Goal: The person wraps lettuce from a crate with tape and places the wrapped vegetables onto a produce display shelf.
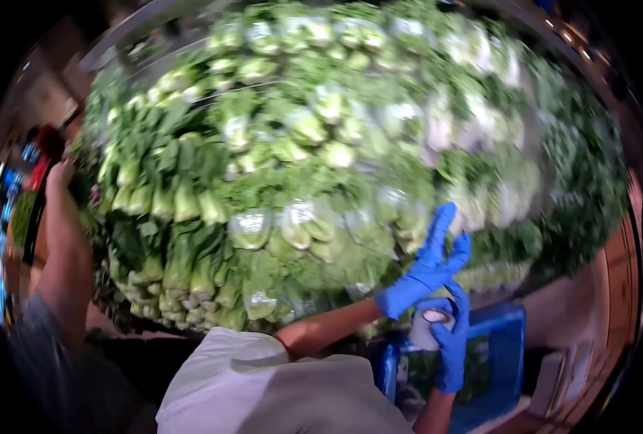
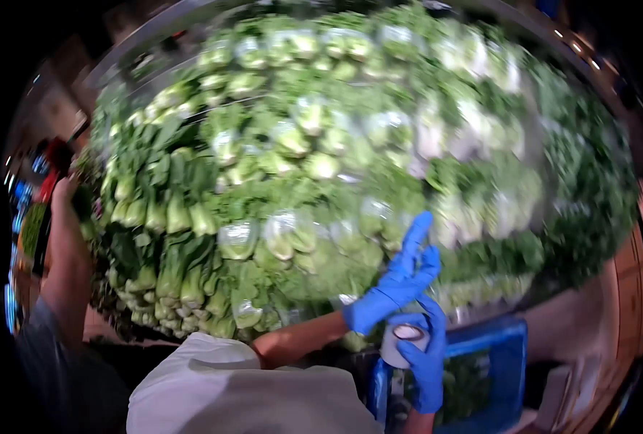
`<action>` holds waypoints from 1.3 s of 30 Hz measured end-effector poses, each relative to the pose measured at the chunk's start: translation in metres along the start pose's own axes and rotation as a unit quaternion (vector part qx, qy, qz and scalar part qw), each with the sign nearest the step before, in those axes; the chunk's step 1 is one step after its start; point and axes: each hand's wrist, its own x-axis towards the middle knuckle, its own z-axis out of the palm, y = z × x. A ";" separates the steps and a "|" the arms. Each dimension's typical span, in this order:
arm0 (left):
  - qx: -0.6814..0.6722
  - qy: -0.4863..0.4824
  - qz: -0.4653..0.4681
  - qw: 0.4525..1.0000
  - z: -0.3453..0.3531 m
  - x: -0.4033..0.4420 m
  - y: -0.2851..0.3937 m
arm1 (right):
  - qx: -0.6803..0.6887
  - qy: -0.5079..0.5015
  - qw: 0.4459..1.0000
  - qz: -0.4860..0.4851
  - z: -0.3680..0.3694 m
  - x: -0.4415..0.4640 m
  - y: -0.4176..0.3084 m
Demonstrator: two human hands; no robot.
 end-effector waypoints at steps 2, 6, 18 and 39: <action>-0.099 -0.060 -0.160 0.980 0.019 -0.022 0.024 | -0.055 0.004 0.998 0.012 -0.012 -0.026 -0.009; -0.091 -0.235 -0.162 0.954 0.057 -0.078 0.024 | -0.042 0.134 0.982 0.123 -0.046 -0.078 -0.010; -0.048 -0.223 -0.560 0.796 0.159 -0.176 -0.012 | -0.207 0.279 0.933 0.098 -0.131 -0.195 0.026; -0.183 -0.262 -0.546 0.774 0.183 -0.213 -0.050 | -0.405 0.002 0.914 -0.035 -0.148 -0.219 0.071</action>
